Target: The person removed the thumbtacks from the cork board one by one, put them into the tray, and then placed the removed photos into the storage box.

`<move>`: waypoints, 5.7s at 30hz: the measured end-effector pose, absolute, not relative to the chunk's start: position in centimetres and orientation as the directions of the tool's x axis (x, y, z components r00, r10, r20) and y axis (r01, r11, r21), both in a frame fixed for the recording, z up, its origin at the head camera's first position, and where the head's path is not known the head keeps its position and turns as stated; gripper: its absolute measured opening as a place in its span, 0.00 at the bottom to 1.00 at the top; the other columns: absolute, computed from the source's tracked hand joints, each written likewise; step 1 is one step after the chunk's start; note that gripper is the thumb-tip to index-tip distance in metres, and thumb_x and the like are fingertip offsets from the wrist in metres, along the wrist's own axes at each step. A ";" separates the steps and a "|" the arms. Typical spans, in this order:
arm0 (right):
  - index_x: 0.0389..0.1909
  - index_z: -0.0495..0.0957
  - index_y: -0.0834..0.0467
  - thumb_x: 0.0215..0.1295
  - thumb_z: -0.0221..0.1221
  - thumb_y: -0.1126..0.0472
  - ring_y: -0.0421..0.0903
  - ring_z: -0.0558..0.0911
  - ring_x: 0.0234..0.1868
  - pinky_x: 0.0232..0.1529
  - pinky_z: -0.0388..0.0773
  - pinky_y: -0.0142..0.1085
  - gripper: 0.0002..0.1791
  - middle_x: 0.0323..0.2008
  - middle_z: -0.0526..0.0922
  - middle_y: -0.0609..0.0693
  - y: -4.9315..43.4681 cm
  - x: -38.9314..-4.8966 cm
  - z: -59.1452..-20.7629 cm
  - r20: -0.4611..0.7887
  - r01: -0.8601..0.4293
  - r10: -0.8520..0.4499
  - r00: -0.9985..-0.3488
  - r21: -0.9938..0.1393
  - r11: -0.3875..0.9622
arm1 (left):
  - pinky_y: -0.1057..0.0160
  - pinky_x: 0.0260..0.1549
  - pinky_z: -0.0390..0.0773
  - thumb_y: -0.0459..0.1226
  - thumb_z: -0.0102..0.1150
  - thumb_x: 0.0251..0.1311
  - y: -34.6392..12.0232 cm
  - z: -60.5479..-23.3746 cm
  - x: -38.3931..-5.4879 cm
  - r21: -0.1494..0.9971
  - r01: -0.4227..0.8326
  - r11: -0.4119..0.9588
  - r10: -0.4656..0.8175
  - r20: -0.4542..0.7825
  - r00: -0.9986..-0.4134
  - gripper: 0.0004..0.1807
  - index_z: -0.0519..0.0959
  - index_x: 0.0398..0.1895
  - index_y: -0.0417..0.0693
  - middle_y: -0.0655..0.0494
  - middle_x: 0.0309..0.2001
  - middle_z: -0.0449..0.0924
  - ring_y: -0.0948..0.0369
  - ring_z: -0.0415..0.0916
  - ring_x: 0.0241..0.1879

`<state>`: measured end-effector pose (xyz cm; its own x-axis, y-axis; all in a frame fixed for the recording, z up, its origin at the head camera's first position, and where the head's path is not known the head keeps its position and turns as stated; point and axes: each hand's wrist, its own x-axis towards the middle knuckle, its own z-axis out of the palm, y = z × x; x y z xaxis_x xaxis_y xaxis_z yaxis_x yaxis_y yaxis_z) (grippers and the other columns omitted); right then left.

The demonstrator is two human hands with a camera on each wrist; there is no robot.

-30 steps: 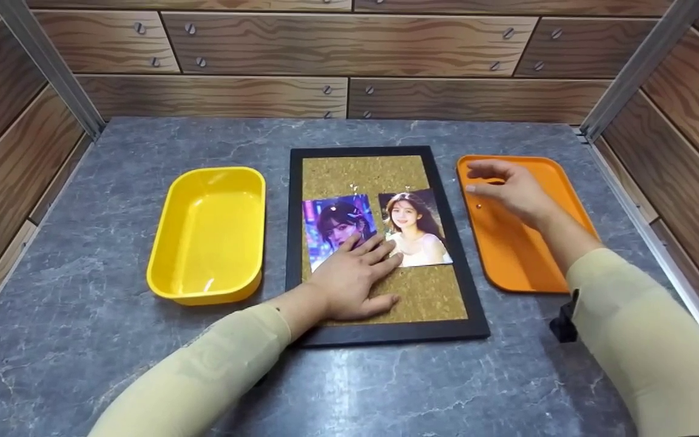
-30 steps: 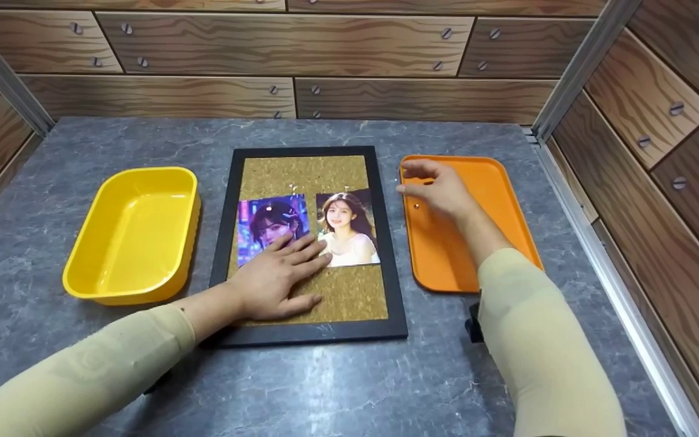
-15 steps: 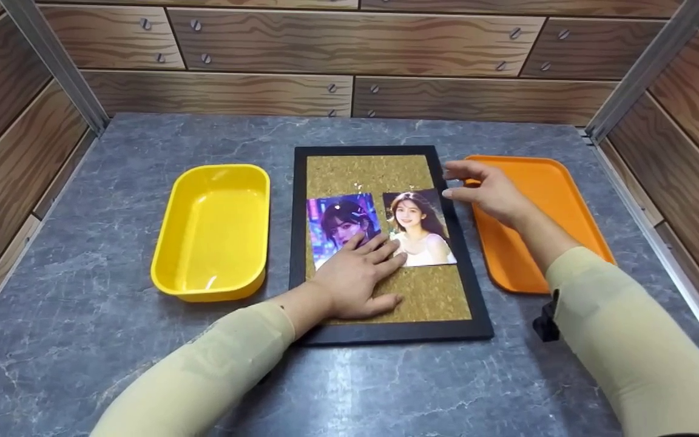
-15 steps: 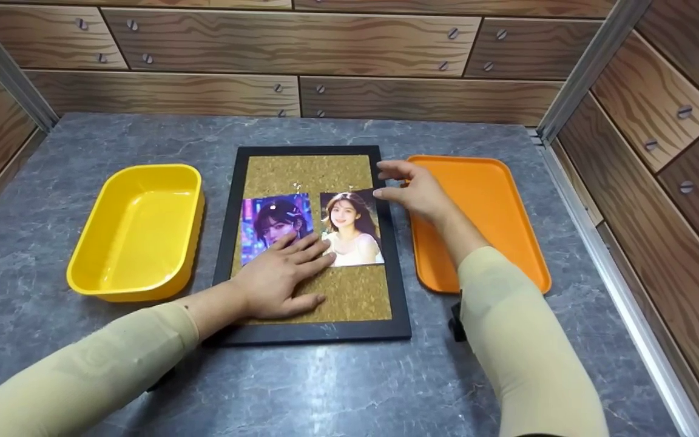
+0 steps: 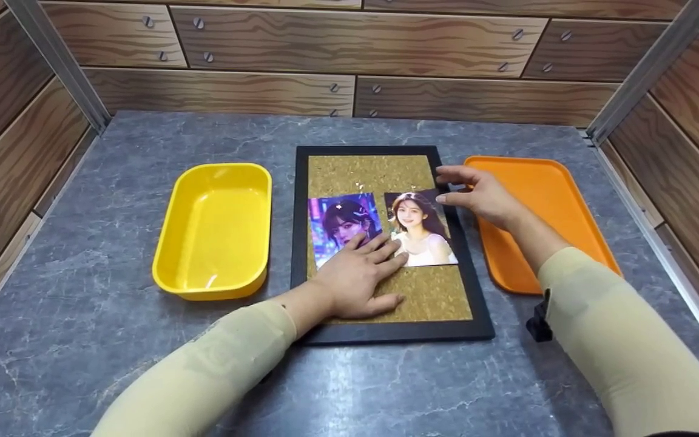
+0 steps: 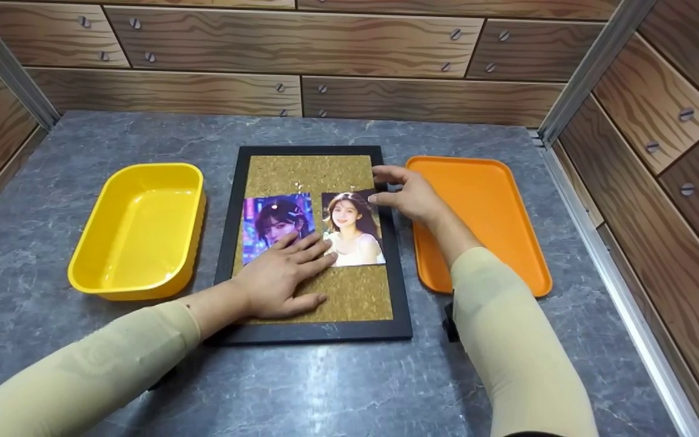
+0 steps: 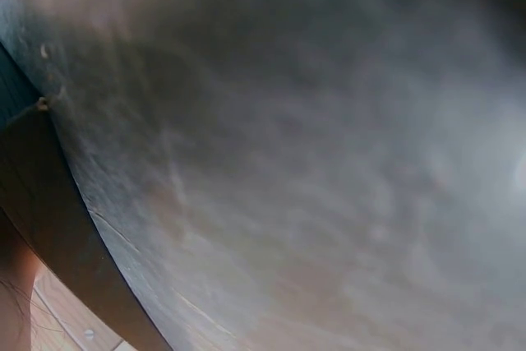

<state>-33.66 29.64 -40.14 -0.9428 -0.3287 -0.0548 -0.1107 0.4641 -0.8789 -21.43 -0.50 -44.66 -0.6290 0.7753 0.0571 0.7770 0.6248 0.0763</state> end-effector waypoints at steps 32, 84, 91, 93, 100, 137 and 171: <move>0.81 0.63 0.61 0.70 0.70 0.61 0.58 0.70 0.73 0.67 0.68 0.34 0.42 0.72 0.74 0.63 29.4 -33.8 -40.3 -0.129 -0.087 -0.387 -0.913 -0.865 0.495 | 0.41 0.80 0.47 0.68 0.39 0.75 -0.4 -44.3 -21.5 0.068 0.783 0.619 0.781 0.055 -0.622 0.44 0.60 0.85 0.55 0.51 0.84 0.55 0.50 0.47 0.84; 0.76 0.68 0.68 0.72 0.66 0.69 0.43 0.86 0.51 0.54 0.85 0.36 0.34 0.69 0.74 0.67 29.4 -29.0 -40.3 -0.175 0.094 -0.306 -0.936 -0.960 0.262 | 0.41 0.79 0.50 0.67 0.41 0.76 -0.5 -44.7 -21.4 0.066 0.784 0.617 0.779 0.088 -0.621 0.43 0.62 0.84 0.54 0.51 0.83 0.58 0.50 0.49 0.83; 0.74 0.73 0.63 0.72 0.69 0.62 0.42 0.88 0.46 0.48 0.86 0.33 0.32 0.65 0.80 0.64 29.7 -28.5 -40.2 -0.237 0.099 -0.327 -0.915 -0.917 0.387 | 0.41 0.80 0.49 0.66 0.40 0.76 -0.4 -44.6 -21.4 0.065 0.786 0.615 0.782 0.077 -0.619 0.43 0.61 0.85 0.54 0.51 0.83 0.57 0.50 0.48 0.83; 0.74 0.73 0.63 0.72 0.69 0.62 0.42 0.88 0.46 0.48 0.86 0.34 0.32 0.65 0.80 0.64 29.8 -28.3 -40.2 -0.240 0.097 -0.340 -0.909 -0.917 0.387 | 0.41 0.80 0.49 0.67 0.40 0.76 -0.4 -44.6 -21.4 0.060 0.787 0.615 0.783 0.076 -0.617 0.43 0.61 0.85 0.54 0.51 0.83 0.57 0.50 0.48 0.84; 0.74 0.73 0.64 0.72 0.69 0.63 0.43 0.88 0.47 0.50 0.86 0.35 0.32 0.69 0.77 0.65 30.1 -27.9 -40.4 -0.237 0.093 -0.364 -0.901 -0.924 0.371 | 0.41 0.80 0.50 0.67 0.39 0.76 -0.3 -44.7 -21.3 0.048 0.789 0.613 0.784 0.092 -0.614 0.43 0.62 0.84 0.54 0.51 0.83 0.58 0.50 0.48 0.83; 0.75 0.71 0.67 0.71 0.68 0.66 0.41 0.88 0.48 0.50 0.86 0.34 0.34 0.63 0.82 0.67 30.0 -27.2 -41.0 -0.235 0.108 -0.362 -0.902 -0.935 0.338 | 0.28 0.76 0.33 0.68 0.31 0.77 -0.3 -44.1 -21.0 -0.145 0.789 0.596 0.803 0.124 -0.583 0.43 0.64 0.83 0.53 0.46 0.82 0.58 0.44 0.40 0.85; 0.80 0.65 0.63 0.69 0.67 0.73 0.40 0.88 0.49 0.50 0.86 0.33 0.40 0.69 0.75 0.69 29.3 -26.7 -40.3 -0.161 0.097 -0.309 -0.937 -0.972 0.214 | 0.29 0.77 0.35 0.71 0.36 0.74 -1.9 -40.5 -20.3 -0.245 0.721 0.648 0.761 0.206 -0.614 0.47 0.64 0.82 0.49 0.41 0.83 0.56 0.42 0.47 0.83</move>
<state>-26.67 29.35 -40.33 -0.9374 -0.3086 -0.1615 0.0968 0.2145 -0.9719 -20.28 -1.88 -40.49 -0.6145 0.7614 0.2065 0.7208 0.6482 -0.2454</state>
